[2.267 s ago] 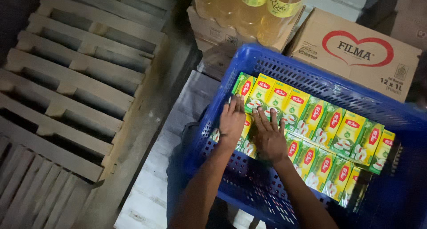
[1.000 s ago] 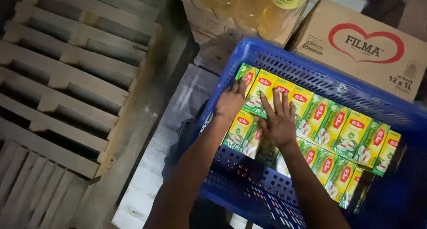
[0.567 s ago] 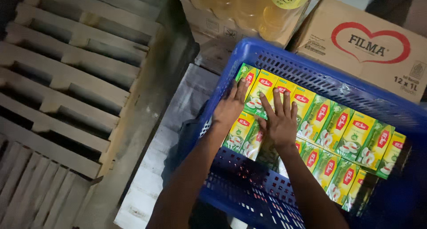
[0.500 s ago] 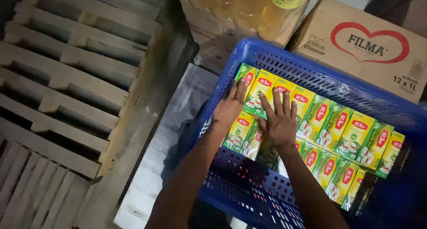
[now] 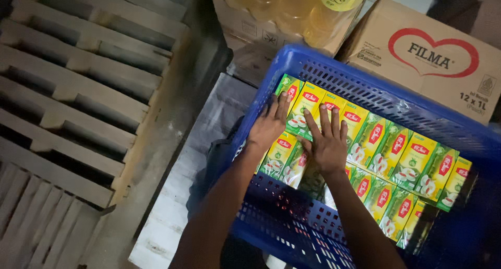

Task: The person transfers cartons of milk from a cardboard box into a blue plastic crate, arranging them in neat rows.

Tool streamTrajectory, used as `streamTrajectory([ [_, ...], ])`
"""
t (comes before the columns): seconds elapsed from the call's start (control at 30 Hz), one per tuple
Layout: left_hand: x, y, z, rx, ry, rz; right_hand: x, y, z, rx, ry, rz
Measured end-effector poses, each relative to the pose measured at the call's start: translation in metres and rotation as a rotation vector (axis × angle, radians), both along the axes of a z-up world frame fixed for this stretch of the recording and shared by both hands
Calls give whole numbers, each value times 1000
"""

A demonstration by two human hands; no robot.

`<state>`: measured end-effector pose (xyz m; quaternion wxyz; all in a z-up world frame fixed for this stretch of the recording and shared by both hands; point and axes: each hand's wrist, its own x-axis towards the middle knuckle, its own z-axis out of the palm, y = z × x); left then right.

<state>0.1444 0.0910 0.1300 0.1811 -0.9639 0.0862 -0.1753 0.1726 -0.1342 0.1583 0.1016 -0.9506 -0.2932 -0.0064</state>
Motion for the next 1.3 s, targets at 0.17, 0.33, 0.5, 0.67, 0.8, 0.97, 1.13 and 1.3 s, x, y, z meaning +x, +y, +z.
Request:
streamTrajectory([
  [0.17,-7,-1,14,29,-12,-21,-3,1,9,-9,-16,4],
  [0.33,-9,0,-6,20,-37,-67,-4,2,7,-4,1,-10],
  [0.5,-10,-2,-14,-14,-64,-81,-3,2,5,-2,20,-21],
  [0.67,-11,-9,-19,-81,-48,57,-6,3,8,-4,-15,-17],
  [0.8,-38,-27,41,-86,-32,190,-5,2,7,9,-32,6],
  [0.97,-87,-43,35,-1322,279,565,-9,2,6,-1,-43,-25],
  [1.13,-117,-55,51,-2028,401,1483,-17,1,1,33,-37,-48],
  [1.3,-123,-62,10,-2123,309,1530,-21,-7,10,-9,36,-54],
])
